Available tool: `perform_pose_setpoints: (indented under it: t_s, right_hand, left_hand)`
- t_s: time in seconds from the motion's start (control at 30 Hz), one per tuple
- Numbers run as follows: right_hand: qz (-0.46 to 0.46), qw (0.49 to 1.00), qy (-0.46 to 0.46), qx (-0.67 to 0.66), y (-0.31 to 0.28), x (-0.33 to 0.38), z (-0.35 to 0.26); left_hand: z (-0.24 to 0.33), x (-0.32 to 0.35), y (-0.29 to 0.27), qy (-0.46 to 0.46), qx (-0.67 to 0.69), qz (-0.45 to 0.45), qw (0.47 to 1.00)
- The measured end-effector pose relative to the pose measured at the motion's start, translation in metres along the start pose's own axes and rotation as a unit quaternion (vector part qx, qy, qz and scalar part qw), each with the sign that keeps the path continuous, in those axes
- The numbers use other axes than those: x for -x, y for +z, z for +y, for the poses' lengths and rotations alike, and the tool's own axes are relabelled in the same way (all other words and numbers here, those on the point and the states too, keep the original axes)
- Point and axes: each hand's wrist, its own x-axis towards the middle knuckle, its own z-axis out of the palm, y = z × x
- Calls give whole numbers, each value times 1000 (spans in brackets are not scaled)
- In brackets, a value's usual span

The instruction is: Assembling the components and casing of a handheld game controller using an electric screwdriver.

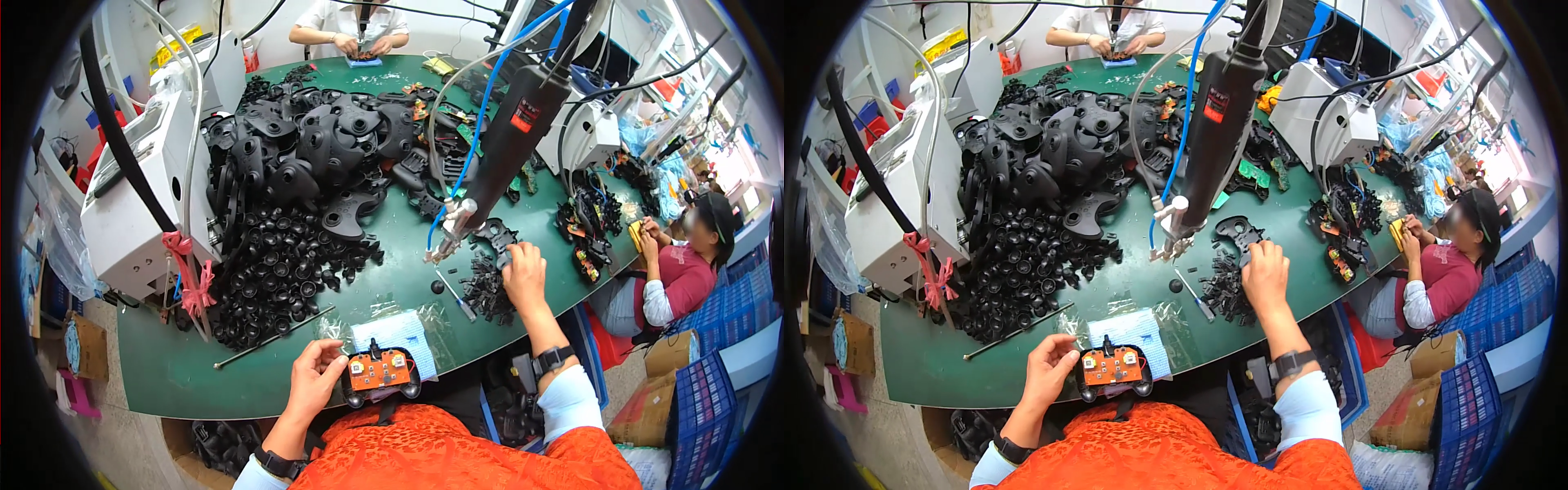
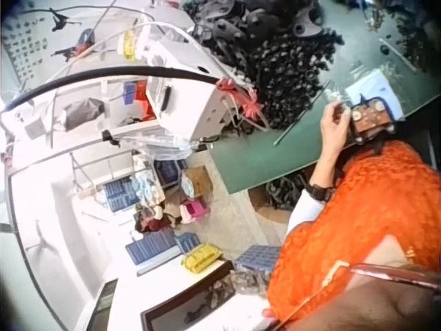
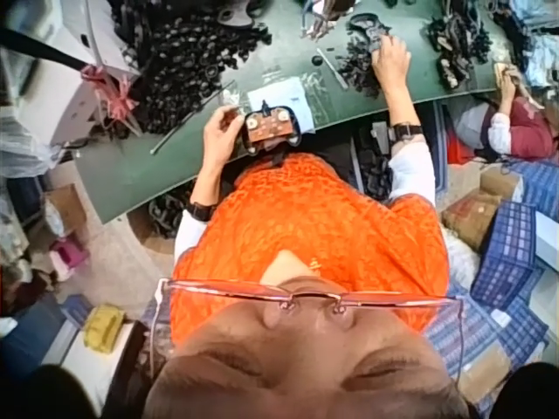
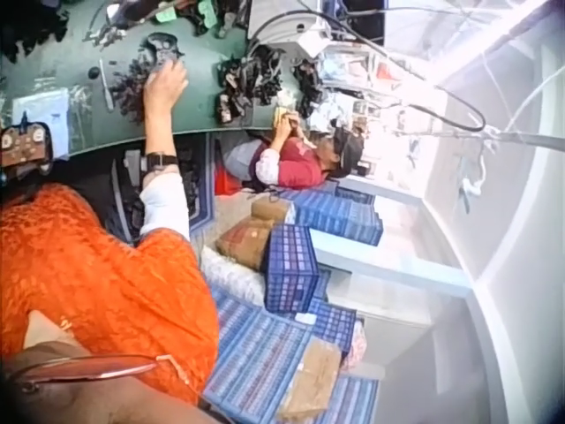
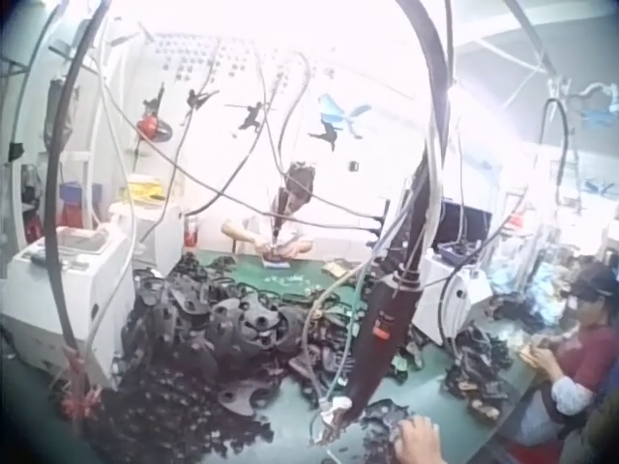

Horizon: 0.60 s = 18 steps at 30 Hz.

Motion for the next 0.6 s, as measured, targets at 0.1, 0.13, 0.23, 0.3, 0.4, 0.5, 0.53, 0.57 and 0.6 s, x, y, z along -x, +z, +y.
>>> perform_pose_setpoints:
  t_s: [0.1,0.13,0.23,0.3,0.4,0.5,0.53,0.57,0.6]
  right_hand:
    - [2,988,-81,-134,-9,8,-29]
    - [1,984,-101,-146,-10,11,-41]
    - [-2,982,-106,-158,-4,7,-45]
    - [34,984,-47,-171,20,-12,-20]
    - [23,995,-34,-95,37,-44,0]
    - [-24,995,-35,-91,38,-54,5]
    - [-30,994,-43,-98,34,-52,-6]
    - [-35,993,-52,-102,28,-47,-18]
    - [-56,990,-55,-116,20,-38,-26]
  left_hand:
    - [-7,-1,4,22,-19,14,999]
    - [-10,-1,3,33,-32,29,998]
    - [-9,-3,2,51,-71,41,995]
    - [-16,-3,2,51,-70,60,994]
    - [-25,-4,10,128,-127,112,977]
    - [-14,-8,18,172,-194,110,960]
    - [-10,-7,18,169,-196,110,960]
    - [-7,-7,19,168,-196,110,960]
    - [-5,-7,19,166,-200,105,960]
